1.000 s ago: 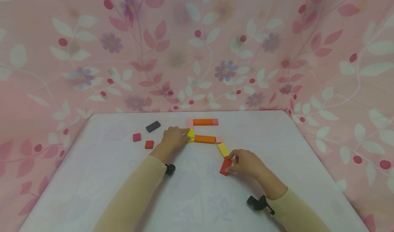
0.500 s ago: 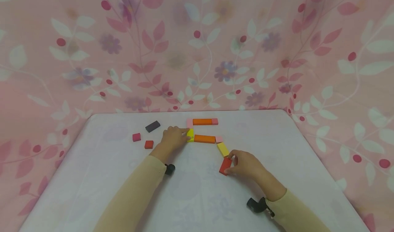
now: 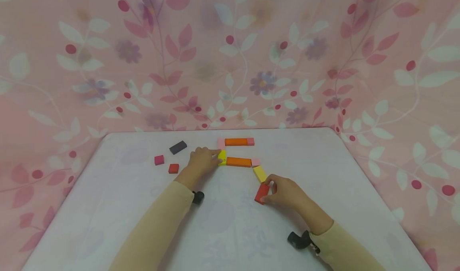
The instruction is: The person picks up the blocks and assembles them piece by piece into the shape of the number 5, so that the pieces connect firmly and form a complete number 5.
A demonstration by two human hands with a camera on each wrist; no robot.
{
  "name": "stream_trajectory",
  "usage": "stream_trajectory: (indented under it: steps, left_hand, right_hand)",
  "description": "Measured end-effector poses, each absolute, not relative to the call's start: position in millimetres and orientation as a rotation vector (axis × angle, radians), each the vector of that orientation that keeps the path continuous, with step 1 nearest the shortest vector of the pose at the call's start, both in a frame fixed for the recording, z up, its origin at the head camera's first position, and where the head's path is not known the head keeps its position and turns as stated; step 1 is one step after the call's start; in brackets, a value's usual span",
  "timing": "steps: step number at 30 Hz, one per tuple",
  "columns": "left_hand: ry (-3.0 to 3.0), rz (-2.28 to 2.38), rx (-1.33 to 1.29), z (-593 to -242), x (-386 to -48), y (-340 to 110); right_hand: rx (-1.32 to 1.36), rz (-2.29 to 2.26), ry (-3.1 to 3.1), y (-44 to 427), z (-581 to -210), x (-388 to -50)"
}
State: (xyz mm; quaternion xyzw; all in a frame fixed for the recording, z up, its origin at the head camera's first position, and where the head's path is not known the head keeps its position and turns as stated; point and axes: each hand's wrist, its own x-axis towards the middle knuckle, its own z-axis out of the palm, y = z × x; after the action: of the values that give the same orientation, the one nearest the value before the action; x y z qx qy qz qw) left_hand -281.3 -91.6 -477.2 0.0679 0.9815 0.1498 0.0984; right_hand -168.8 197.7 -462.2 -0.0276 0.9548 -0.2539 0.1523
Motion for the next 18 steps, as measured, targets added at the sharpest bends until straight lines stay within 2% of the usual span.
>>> stream_trajectory:
  steps: [18]
  left_hand:
    - [2.910, 0.487, 0.181, -475.5, -273.2, -88.2]
  right_hand:
    - [-0.078, -0.708, 2.748, 200.2, -470.1, -168.6]
